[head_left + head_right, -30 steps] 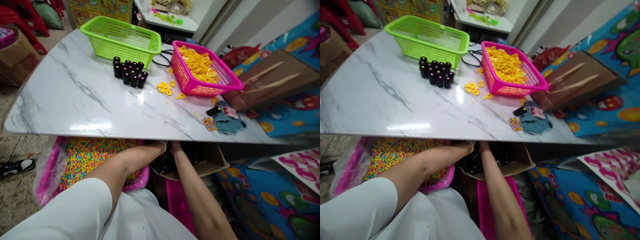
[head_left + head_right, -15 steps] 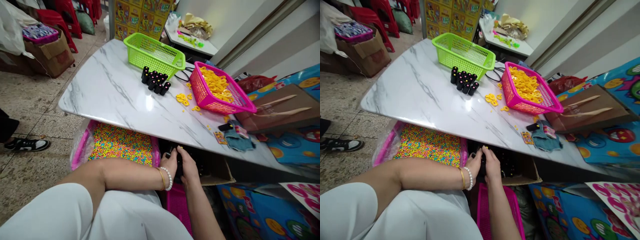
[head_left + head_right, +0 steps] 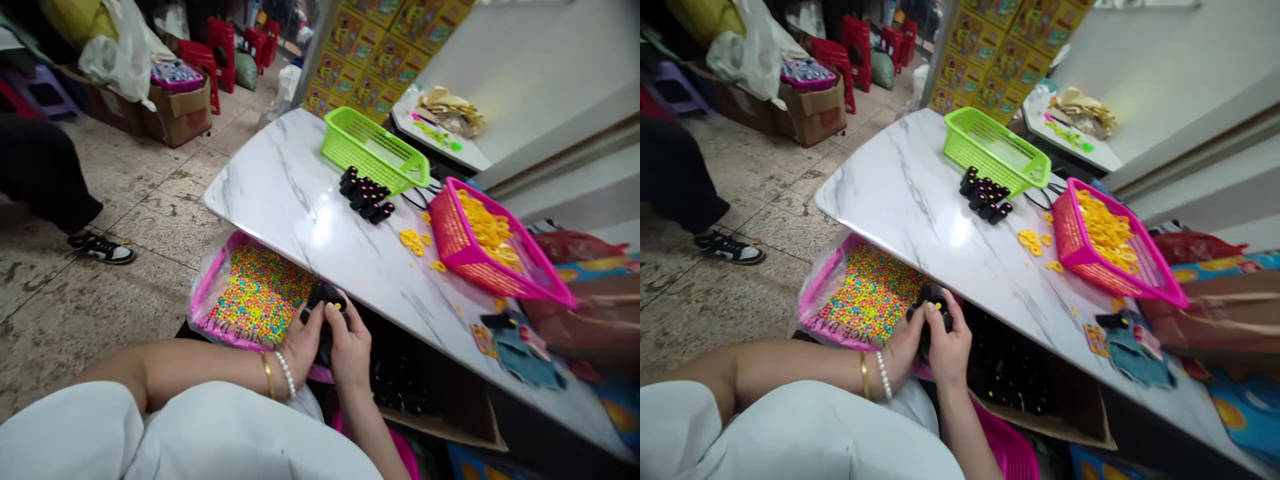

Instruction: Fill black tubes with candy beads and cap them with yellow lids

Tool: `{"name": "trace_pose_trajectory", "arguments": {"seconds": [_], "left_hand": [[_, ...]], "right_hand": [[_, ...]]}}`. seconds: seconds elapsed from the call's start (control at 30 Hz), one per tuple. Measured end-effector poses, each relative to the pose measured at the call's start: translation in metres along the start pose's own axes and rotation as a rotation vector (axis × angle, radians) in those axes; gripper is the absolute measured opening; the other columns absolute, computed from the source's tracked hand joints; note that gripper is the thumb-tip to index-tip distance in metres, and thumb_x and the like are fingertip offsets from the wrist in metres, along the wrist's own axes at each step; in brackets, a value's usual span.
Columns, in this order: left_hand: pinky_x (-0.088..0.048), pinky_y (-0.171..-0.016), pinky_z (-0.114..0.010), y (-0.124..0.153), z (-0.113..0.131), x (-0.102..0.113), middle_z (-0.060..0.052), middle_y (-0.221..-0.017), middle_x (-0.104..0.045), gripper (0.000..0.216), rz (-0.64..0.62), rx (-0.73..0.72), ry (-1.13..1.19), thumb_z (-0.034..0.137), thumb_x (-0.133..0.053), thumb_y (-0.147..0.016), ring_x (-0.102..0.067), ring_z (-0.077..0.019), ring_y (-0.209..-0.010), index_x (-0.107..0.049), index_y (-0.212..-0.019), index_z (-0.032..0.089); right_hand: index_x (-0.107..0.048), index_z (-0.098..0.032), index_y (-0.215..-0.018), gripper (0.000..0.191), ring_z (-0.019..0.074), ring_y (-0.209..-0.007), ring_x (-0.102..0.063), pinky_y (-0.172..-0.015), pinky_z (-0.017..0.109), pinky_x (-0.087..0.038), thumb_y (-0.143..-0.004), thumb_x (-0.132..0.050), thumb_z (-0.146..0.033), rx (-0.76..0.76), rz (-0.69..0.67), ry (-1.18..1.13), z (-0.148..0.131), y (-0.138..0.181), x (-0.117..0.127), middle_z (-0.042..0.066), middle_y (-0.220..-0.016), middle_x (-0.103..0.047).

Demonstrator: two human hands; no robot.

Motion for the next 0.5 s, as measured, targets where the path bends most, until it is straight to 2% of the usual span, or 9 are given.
{"name": "trace_pose_trajectory", "arguments": {"seconds": [0.07,0.13,0.2,0.27,0.33,0.4,0.43,0.5], "left_hand": [[-0.044,-0.110,-0.040,-0.010,0.017,0.028,-0.007,-0.117,-0.070,0.036,0.000,-0.106,0.012,0.047,-0.048,-0.093,-0.062,-0.0235,-0.116,-0.065,-0.116,0.025],[-0.044,-0.110,-0.040,-0.017,0.035,0.059,-0.010,-0.122,-0.066,0.037,0.033,-0.256,-0.087,0.044,-0.051,-0.092,-0.060,-0.0234,-0.118,-0.064,-0.118,0.021],[-0.040,-0.114,-0.041,-0.021,0.048,0.086,-0.013,-0.134,-0.057,0.042,0.086,-0.373,-0.300,0.043,-0.057,-0.089,-0.053,-0.0251,-0.128,-0.062,-0.123,0.020],[-0.035,-0.117,-0.044,-0.026,0.053,0.107,-0.015,-0.147,-0.045,0.051,0.104,-0.384,-0.547,0.043,-0.062,-0.086,-0.045,-0.0288,-0.136,-0.059,-0.131,0.020],[-0.035,-0.116,-0.049,-0.029,0.052,0.117,-0.016,-0.158,-0.031,0.063,0.066,-0.335,-0.778,0.041,-0.070,-0.080,-0.041,-0.0352,-0.140,-0.054,-0.138,0.020],[-0.040,-0.111,-0.054,-0.029,0.056,0.120,-0.017,-0.162,-0.023,0.075,0.018,-0.303,-0.957,0.034,-0.081,-0.070,-0.040,-0.0431,-0.138,-0.053,-0.139,0.019],[-0.044,-0.107,-0.054,-0.027,0.060,0.118,-0.019,-0.161,-0.025,0.076,-0.012,-0.307,-1.011,0.030,-0.084,-0.067,-0.044,-0.0451,-0.135,-0.055,-0.136,0.018],[-0.050,-0.102,-0.049,-0.018,0.075,0.112,-0.019,-0.151,-0.044,0.060,-0.075,-0.370,-1.011,0.029,-0.081,-0.072,-0.055,-0.0414,-0.126,-0.063,-0.128,0.017]], "right_hand": [[-0.066,-0.019,-0.125,0.055,0.0283,-0.119,-0.060,-0.108,0.048,-0.042,-0.078,-0.069,-0.047,0.127,-0.072,-0.064,-0.003,0.001,-0.034,0.010,-0.127,-0.066],[-0.062,-0.020,-0.130,0.055,0.0282,-0.122,-0.058,-0.108,0.050,-0.042,-0.082,-0.063,-0.047,0.273,-0.122,-0.106,-0.006,0.002,-0.058,0.011,-0.131,-0.063],[-0.057,-0.020,-0.135,0.054,0.0284,-0.127,-0.054,-0.110,0.050,-0.040,-0.087,-0.057,-0.046,0.388,-0.188,-0.053,-0.005,0.002,-0.076,0.012,-0.136,-0.060],[-0.054,-0.021,-0.139,0.053,0.0285,-0.134,-0.049,-0.111,0.049,-0.040,-0.090,-0.055,-0.041,0.468,-0.283,0.105,-0.002,0.001,-0.088,0.012,-0.142,-0.054],[-0.051,-0.024,-0.142,0.056,0.0294,-0.137,-0.045,-0.108,0.047,-0.045,-0.089,-0.058,-0.038,0.526,-0.384,0.324,0.003,0.000,-0.093,0.012,-0.152,-0.044],[-0.055,-0.027,-0.140,0.055,0.0302,-0.131,-0.052,-0.101,0.044,-0.052,-0.087,-0.062,-0.037,0.608,-0.438,0.539,0.004,-0.001,-0.087,0.010,-0.155,-0.040],[-0.059,-0.029,-0.136,0.050,0.0293,-0.125,-0.058,-0.098,0.042,-0.054,-0.086,-0.063,-0.036,0.663,-0.459,0.630,0.001,-0.001,-0.080,0.008,-0.151,-0.046],[-0.066,-0.033,-0.127,0.039,0.0264,-0.108,-0.069,-0.096,0.040,-0.056,-0.087,-0.062,-0.034,0.795,-0.509,0.740,-0.012,-0.002,-0.060,0.005,-0.132,-0.065]]}}
Point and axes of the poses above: each hand's wrist, its own y-axis away from the middle knuckle, its own x-axis out of the back of the hand, z = x × y, the point moved 8 cm from there along -y, towards the middle knuckle
